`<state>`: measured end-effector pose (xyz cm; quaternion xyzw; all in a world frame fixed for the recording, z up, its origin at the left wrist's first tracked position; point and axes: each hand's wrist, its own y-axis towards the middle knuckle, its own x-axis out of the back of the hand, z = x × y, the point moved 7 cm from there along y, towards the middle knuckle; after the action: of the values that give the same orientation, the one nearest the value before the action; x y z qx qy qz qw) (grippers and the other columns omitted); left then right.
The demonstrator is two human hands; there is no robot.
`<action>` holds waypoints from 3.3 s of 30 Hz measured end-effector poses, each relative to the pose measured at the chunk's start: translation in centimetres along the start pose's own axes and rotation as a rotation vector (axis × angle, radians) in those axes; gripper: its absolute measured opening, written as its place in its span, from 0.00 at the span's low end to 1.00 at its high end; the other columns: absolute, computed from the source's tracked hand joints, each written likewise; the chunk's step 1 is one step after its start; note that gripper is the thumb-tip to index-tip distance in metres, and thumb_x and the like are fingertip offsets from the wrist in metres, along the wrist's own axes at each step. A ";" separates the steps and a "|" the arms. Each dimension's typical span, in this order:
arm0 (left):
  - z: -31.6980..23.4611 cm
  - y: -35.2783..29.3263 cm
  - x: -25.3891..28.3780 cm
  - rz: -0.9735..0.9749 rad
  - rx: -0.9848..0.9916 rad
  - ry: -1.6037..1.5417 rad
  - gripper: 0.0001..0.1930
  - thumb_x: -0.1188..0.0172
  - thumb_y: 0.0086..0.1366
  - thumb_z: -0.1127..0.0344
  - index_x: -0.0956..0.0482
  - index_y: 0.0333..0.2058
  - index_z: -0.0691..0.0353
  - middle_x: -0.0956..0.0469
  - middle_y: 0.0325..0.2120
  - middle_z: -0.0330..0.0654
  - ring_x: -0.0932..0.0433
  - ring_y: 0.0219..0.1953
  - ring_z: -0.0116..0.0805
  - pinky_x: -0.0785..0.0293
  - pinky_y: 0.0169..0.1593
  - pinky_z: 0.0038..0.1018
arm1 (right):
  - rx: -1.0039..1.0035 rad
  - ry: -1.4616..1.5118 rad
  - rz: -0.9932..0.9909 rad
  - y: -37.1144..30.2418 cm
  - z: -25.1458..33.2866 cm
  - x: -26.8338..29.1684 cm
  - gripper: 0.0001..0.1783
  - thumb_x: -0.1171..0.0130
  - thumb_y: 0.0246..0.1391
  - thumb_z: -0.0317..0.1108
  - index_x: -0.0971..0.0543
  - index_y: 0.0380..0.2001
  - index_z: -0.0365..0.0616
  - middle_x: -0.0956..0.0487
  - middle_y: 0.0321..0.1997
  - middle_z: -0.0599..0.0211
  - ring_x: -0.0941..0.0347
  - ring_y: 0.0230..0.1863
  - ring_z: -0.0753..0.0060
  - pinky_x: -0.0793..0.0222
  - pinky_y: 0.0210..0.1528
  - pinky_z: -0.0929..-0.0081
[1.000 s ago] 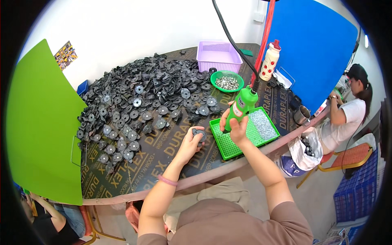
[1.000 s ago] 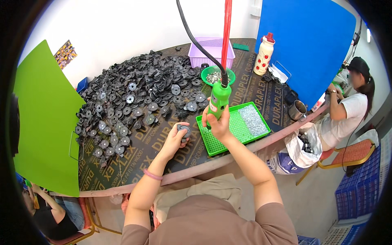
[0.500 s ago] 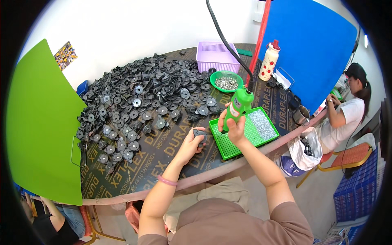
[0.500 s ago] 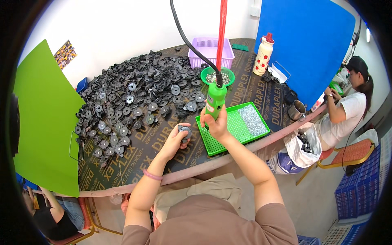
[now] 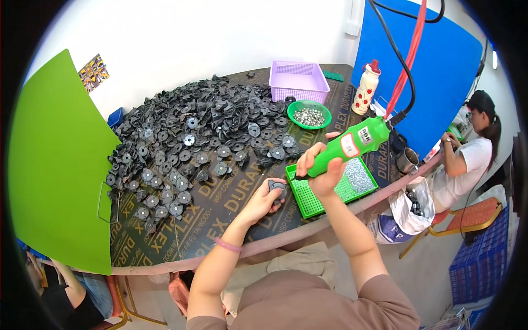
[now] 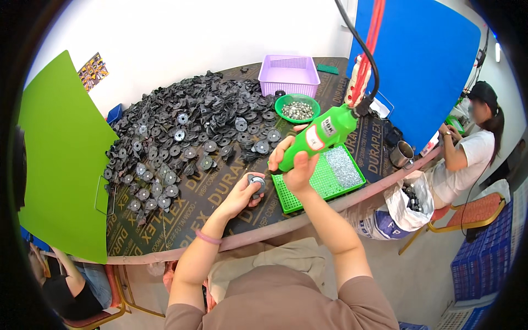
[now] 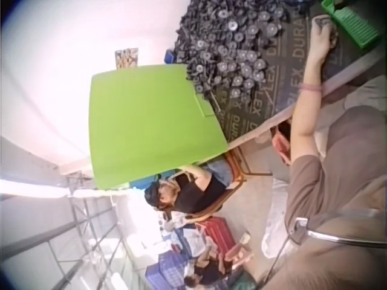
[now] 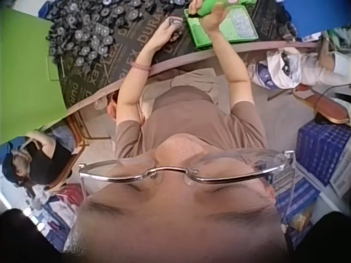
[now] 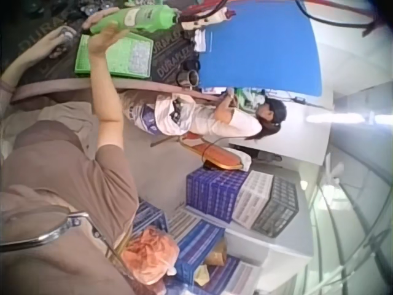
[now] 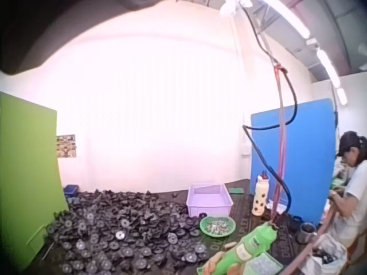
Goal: The person assembles plastic components by taking them from a pile, driving screws into each piece using an electric screwdriver, and placing the assembled pieces into a bag below the table.
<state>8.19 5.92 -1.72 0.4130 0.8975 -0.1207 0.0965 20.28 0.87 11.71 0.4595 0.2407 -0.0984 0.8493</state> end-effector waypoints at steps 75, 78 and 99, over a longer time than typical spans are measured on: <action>-0.2 0.4 2.1 -0.173 0.051 -0.422 0.15 0.63 0.67 0.55 0.33 0.37 0.60 0.27 0.23 0.45 0.45 0.09 0.21 0.51 0.13 0.16 | -0.171 -0.336 0.170 -2.2 -3.9 2.9 0.34 0.45 0.50 0.56 0.42 0.47 0.39 0.31 0.18 0.66 0.35 0.16 0.77 0.39 0.19 0.82; -0.1 0.4 2.3 -0.173 0.056 -0.428 0.15 0.63 0.67 0.55 0.33 0.37 0.60 0.27 0.23 0.45 0.45 0.09 0.21 0.51 0.13 0.16 | -0.143 -0.333 0.102 -2.1 -3.3 2.8 0.36 0.44 0.48 0.57 0.42 0.47 0.39 0.31 0.19 0.67 0.35 0.16 0.77 0.39 0.18 0.81; 0.0 0.1 1.2 -0.091 0.119 -0.496 0.15 0.63 0.66 0.55 0.34 0.34 0.60 0.28 0.22 0.45 0.47 0.07 0.20 0.52 0.11 0.16 | -0.180 0.041 0.056 -1.6 -3.3 -3.4 0.37 0.45 0.45 0.62 0.47 0.45 0.47 0.35 0.17 0.65 0.35 0.13 0.69 0.35 0.18 0.72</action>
<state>7.47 6.85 -2.06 0.3350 0.8553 -0.2752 0.2838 15.69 2.51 10.69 0.3897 0.2532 -0.0431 0.8844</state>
